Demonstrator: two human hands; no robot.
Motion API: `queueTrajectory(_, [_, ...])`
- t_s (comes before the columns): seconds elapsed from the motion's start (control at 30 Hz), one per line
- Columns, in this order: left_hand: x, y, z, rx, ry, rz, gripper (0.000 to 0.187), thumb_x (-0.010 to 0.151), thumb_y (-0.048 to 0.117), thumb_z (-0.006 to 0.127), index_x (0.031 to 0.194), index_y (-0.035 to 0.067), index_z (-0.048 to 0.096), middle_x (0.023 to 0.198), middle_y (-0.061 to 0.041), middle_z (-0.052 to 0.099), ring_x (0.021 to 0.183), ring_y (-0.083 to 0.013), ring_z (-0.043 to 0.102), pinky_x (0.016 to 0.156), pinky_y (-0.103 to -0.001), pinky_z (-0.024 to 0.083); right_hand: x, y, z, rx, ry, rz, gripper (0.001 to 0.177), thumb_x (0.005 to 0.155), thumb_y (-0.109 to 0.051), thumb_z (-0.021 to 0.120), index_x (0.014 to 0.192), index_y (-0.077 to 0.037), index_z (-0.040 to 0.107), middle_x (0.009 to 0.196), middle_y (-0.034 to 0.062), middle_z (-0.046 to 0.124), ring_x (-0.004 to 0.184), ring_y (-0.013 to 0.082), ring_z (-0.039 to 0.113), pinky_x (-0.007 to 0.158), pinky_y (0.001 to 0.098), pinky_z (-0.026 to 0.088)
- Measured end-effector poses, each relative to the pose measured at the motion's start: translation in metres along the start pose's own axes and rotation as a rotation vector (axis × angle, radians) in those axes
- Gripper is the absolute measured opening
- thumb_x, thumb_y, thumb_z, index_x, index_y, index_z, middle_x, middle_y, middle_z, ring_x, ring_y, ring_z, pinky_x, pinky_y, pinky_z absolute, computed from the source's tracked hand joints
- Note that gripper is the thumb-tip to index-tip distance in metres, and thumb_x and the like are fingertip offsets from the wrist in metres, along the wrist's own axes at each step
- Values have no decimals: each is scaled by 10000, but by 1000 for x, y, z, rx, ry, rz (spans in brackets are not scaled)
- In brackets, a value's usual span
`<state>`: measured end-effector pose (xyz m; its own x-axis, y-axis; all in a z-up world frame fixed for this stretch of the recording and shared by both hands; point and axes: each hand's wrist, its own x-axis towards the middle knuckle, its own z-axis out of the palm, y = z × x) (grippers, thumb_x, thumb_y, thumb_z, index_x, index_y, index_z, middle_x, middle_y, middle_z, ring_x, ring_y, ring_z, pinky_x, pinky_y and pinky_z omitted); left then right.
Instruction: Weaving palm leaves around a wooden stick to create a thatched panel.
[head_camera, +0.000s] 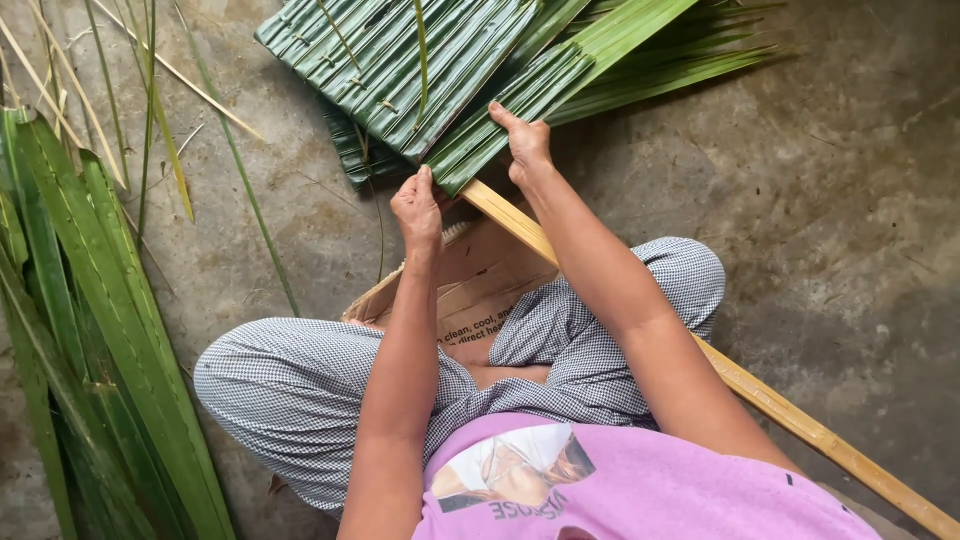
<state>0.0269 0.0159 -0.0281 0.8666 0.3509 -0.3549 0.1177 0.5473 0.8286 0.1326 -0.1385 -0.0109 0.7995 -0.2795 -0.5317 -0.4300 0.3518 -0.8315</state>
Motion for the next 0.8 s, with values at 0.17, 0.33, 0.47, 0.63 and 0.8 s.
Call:
queueTrajectory(0.17, [5,5,1,37,20,-9,291,1022,212,605,928,-39,720,787,-58,705,626,-93,621,594,-234,569,9,5,-1,-26,-15,12,316,737,-182,863,924,63,790,995,152,781,998,227,708,1048,355,490])
queueTrajectory(0.33, [13,-12,-5,105,30,38,302,1024,213,604,875,-28,709,746,-24,653,617,-74,553,575,-223,525,24,15,-6,-4,-35,2,321,749,-164,857,955,69,776,970,137,777,926,213,720,975,313,535])
queueTrajectory(0.47, [32,-49,-18,94,182,12,260,964,237,708,830,18,748,630,-156,682,540,-193,702,540,-394,652,65,40,-11,92,9,42,507,648,-130,1017,1021,51,725,907,218,754,812,386,776,674,589,644])
queueTrajectory(0.63, [3,-3,12,29,181,-31,266,973,250,682,845,21,726,640,-130,681,536,-193,711,560,-365,673,62,32,-7,121,-32,64,489,646,-108,1019,1012,36,730,902,229,764,797,402,783,671,595,651])
queueTrajectory(0.8, [31,3,5,252,273,-155,578,908,540,715,1107,-2,674,844,-190,663,700,-270,670,612,-490,668,58,32,-8,72,-29,68,500,647,-164,1025,1004,22,729,893,195,757,799,373,776,669,578,646])
